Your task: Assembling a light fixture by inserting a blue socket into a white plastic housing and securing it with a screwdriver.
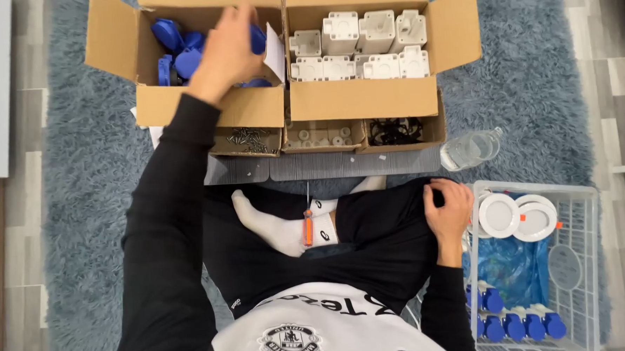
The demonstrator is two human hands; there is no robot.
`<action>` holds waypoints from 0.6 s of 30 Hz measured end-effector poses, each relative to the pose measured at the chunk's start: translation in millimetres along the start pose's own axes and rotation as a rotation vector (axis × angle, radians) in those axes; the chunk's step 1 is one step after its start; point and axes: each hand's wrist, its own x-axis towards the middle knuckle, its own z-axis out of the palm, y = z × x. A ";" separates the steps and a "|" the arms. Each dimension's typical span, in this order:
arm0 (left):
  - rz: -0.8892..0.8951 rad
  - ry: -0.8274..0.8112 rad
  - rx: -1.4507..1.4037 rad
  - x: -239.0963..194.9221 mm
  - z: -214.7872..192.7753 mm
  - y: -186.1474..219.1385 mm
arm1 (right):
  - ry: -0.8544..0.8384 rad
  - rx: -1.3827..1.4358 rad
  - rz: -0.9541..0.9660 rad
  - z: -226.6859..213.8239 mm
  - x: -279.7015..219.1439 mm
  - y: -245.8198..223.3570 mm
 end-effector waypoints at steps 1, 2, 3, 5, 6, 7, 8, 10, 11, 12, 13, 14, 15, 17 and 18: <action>-0.003 -0.008 -0.009 -13.9 -20.6 9.9 | -0.009 -0.007 0.004 1.2 -0.6 3.6; 0.128 0.177 -0.054 -27.3 -41.5 19.0 | 0.021 0.059 0.010 2.9 -1.2 7.1; 0.255 0.362 -0.103 -42.2 -60.4 28.2 | 0.046 0.122 0.013 2.6 -1.4 12.6; 0.282 0.417 -0.225 -76.3 -88.2 55.8 | 0.043 0.217 -0.006 -10.1 13.3 -1.3; 0.318 0.478 -0.334 -92.3 -103.1 69.2 | 0.054 0.323 -0.024 -16.4 19.8 -8.8; 0.305 0.470 -0.341 -108.4 -98.9 73.4 | 0.039 0.318 -0.019 -24.1 29.8 -15.1; 0.274 0.477 -0.487 -124.5 -96.0 78.6 | 0.054 0.356 -0.074 -32.5 40.3 -21.6; 0.256 0.479 -0.629 -152.3 -88.1 87.9 | 0.083 0.399 -0.122 -47.8 65.6 -41.2; 0.206 0.417 -0.813 -167.2 -80.2 93.4 | 0.028 0.435 -0.169 -57.5 80.1 -51.7; 0.154 0.348 -0.994 -182.2 -72.7 99.1 | -0.026 0.472 -0.217 -67.8 94.4 -62.2; 0.156 0.346 -0.992 -190.5 -66.5 104.9 | -0.024 0.473 -0.215 -76.1 107.8 -80.7; 0.125 0.268 -1.037 -199.0 -60.3 110.7 | -0.142 0.387 -0.248 -84.5 121.0 -99.2; 0.093 0.190 -1.078 -207.4 -53.8 116.4 | -0.261 0.303 -0.280 -92.0 134.9 -117.0; 0.088 0.164 -1.013 -217.5 -36.6 122.5 | -0.354 0.189 -0.370 -80.6 151.2 -120.3; 0.083 0.140 -0.952 -223.2 -28.0 125.6 | -0.448 0.070 -0.459 -75.1 158.5 -121.9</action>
